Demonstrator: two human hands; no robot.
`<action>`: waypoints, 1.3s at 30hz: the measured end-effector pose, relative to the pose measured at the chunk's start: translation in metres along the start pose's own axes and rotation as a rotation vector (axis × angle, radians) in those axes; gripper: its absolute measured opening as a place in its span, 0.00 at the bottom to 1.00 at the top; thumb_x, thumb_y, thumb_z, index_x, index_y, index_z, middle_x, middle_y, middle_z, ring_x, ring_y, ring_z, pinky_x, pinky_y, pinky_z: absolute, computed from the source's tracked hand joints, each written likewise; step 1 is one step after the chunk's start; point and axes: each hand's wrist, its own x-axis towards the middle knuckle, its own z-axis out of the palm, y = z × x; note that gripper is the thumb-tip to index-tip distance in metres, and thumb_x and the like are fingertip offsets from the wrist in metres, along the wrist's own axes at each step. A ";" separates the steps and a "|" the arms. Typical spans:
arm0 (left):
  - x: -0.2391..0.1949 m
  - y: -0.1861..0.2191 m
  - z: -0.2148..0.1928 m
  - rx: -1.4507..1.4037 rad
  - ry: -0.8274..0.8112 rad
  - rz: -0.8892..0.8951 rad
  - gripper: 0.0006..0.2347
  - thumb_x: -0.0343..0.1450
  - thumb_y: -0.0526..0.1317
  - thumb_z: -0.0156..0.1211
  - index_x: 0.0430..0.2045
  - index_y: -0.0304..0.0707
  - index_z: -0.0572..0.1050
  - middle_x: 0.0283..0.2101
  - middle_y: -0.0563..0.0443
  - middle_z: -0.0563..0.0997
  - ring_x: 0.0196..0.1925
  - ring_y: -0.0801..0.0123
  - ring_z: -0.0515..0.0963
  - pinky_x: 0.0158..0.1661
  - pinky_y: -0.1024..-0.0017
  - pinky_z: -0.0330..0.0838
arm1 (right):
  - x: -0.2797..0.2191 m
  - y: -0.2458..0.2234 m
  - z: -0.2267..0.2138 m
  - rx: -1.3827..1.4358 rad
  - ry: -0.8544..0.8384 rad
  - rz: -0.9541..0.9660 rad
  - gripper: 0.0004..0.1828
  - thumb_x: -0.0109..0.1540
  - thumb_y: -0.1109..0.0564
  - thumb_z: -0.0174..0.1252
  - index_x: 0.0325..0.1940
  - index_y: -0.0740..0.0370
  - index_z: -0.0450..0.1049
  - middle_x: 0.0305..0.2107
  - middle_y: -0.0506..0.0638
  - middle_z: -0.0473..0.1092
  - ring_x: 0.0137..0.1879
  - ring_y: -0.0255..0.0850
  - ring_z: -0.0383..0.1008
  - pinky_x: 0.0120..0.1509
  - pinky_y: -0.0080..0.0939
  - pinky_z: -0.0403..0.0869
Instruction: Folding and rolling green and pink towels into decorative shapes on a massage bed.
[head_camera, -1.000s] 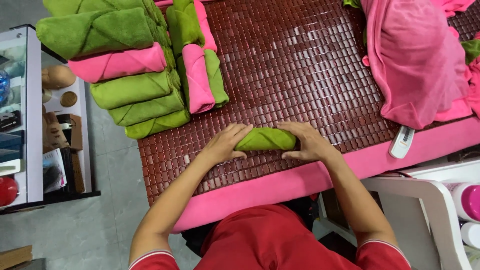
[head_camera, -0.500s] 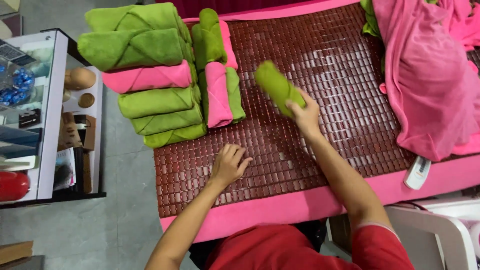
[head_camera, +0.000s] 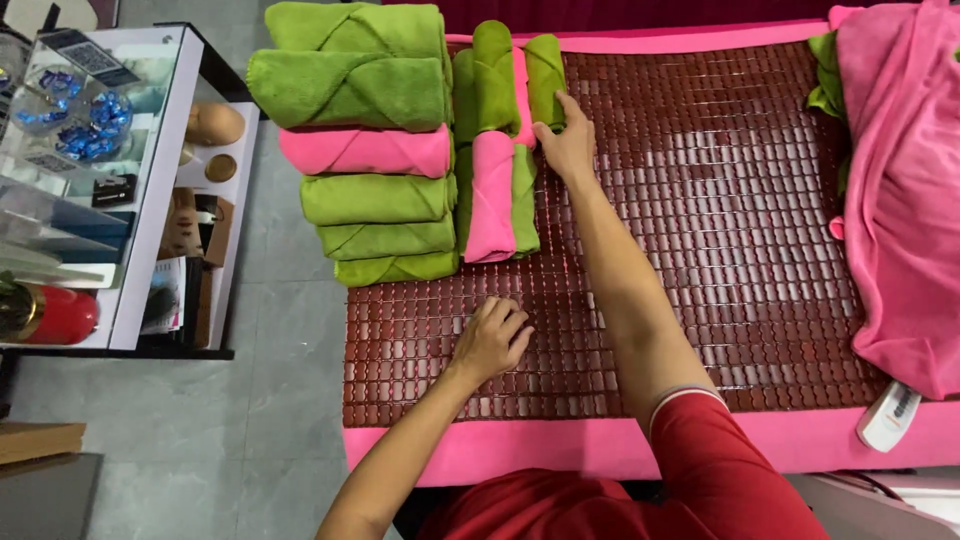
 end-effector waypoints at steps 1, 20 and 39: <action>-0.001 -0.001 0.000 0.001 -0.002 -0.002 0.08 0.72 0.37 0.66 0.38 0.30 0.79 0.37 0.45 0.79 0.39 0.62 0.74 0.41 0.72 0.74 | 0.000 0.002 0.000 0.001 -0.002 0.002 0.37 0.59 0.51 0.68 0.72 0.59 0.67 0.65 0.58 0.70 0.71 0.52 0.70 0.75 0.49 0.67; -0.009 -0.008 0.010 0.044 0.071 0.041 0.07 0.71 0.41 0.63 0.30 0.36 0.79 0.33 0.44 0.73 0.39 0.48 0.78 0.38 0.57 0.75 | -0.167 -0.114 -0.021 -0.361 -0.387 -0.138 0.57 0.58 0.24 0.58 0.78 0.61 0.52 0.42 0.75 0.76 0.45 0.70 0.82 0.45 0.67 0.79; -0.018 -0.025 0.028 0.007 0.126 0.031 0.07 0.71 0.40 0.62 0.25 0.38 0.74 0.33 0.47 0.72 0.39 0.51 0.77 0.39 0.60 0.75 | 0.031 -0.033 0.001 -0.076 0.154 -0.108 0.28 0.61 0.48 0.71 0.54 0.53 0.59 0.49 0.74 0.75 0.54 0.70 0.80 0.54 0.69 0.77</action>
